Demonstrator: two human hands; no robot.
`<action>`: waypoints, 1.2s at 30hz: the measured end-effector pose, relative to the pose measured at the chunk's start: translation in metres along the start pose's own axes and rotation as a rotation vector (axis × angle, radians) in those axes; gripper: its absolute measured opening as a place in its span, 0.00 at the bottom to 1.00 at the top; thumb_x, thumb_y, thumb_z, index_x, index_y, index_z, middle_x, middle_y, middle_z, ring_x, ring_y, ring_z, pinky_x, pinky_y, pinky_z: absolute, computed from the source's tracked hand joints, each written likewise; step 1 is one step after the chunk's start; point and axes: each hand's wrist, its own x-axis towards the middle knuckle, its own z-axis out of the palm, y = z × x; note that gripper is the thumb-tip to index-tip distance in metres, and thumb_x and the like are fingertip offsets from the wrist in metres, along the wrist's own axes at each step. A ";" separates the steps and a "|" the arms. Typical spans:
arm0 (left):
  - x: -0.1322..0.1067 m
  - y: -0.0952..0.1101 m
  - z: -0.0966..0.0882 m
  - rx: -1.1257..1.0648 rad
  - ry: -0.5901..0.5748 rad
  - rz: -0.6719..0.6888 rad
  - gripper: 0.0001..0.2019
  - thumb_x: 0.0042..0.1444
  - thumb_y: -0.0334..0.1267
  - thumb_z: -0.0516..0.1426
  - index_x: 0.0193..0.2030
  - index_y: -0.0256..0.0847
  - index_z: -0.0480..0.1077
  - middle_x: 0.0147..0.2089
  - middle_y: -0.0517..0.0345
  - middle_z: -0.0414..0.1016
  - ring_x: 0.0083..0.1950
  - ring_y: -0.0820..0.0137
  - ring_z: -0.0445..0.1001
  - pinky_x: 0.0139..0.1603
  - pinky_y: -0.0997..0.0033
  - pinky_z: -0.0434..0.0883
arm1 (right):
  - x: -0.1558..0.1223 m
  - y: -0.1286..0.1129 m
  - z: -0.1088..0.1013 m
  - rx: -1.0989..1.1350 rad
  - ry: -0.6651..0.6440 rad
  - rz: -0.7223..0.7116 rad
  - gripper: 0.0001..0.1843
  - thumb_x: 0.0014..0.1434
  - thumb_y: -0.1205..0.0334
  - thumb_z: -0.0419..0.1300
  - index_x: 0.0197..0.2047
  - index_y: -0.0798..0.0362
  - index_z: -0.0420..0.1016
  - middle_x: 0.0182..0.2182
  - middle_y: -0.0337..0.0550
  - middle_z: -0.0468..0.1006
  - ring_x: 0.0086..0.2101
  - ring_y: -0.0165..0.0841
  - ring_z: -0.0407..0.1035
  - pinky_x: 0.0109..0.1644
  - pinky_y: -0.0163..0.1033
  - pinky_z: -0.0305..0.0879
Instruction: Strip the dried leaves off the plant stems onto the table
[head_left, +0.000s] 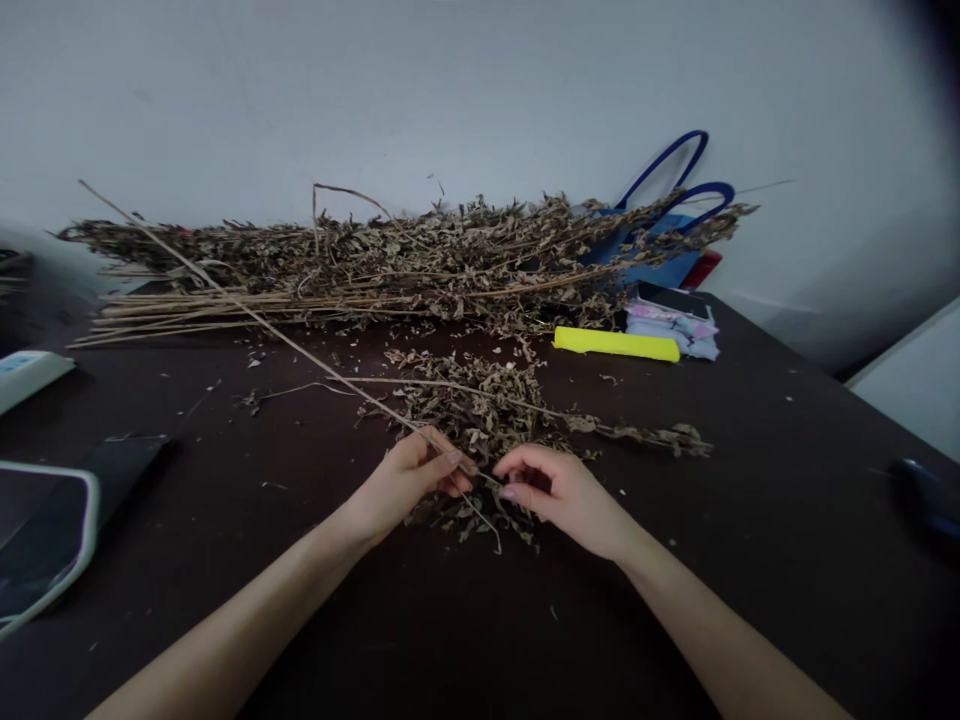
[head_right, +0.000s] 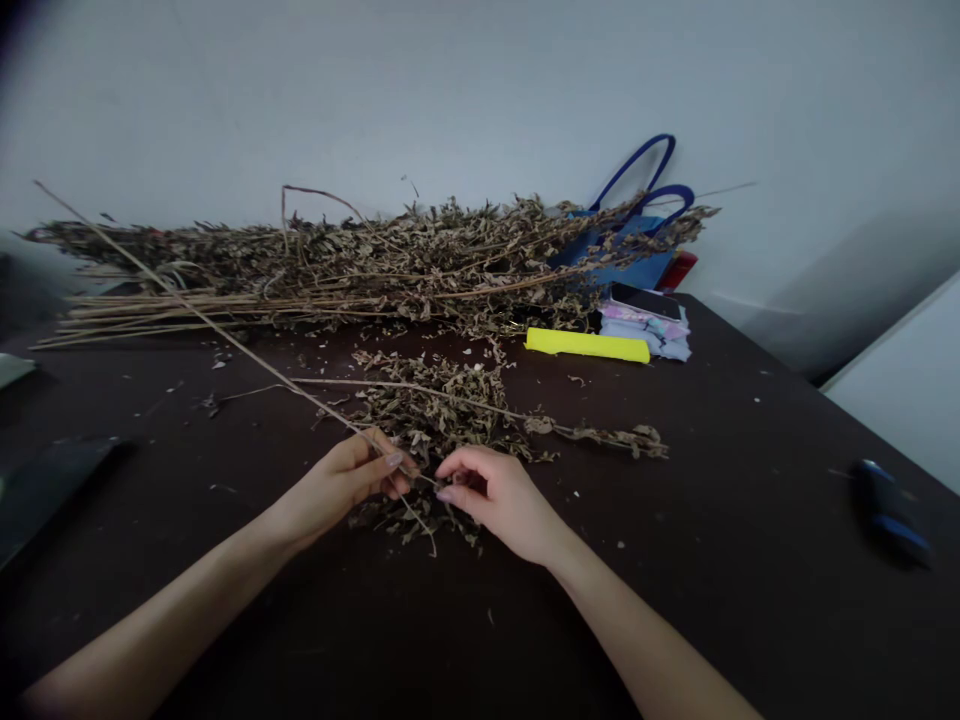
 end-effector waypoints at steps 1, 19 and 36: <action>0.000 0.000 0.000 -0.003 0.001 -0.002 0.08 0.57 0.40 0.54 0.33 0.35 0.67 0.36 0.50 0.74 0.34 0.71 0.72 0.37 0.68 0.69 | -0.001 -0.001 0.001 -0.029 -0.006 -0.023 0.06 0.56 0.59 0.59 0.39 0.48 0.71 0.30 0.38 0.70 0.30 0.29 0.65 0.33 0.35 0.60; 0.000 -0.001 0.000 0.026 0.007 0.007 0.08 0.57 0.39 0.54 0.34 0.35 0.67 0.34 0.52 0.73 0.34 0.70 0.72 0.37 0.67 0.69 | 0.000 -0.001 0.003 -0.173 0.201 -0.055 0.05 0.59 0.66 0.52 0.31 0.52 0.66 0.23 0.34 0.66 0.24 0.26 0.60 0.30 0.32 0.56; 0.000 0.001 0.000 0.016 0.032 0.011 0.08 0.56 0.38 0.55 0.33 0.35 0.67 0.34 0.51 0.73 0.33 0.71 0.72 0.36 0.68 0.69 | -0.002 -0.005 -0.008 -0.138 -0.048 -0.046 0.04 0.58 0.64 0.57 0.37 0.49 0.72 0.35 0.38 0.72 0.33 0.28 0.67 0.36 0.34 0.62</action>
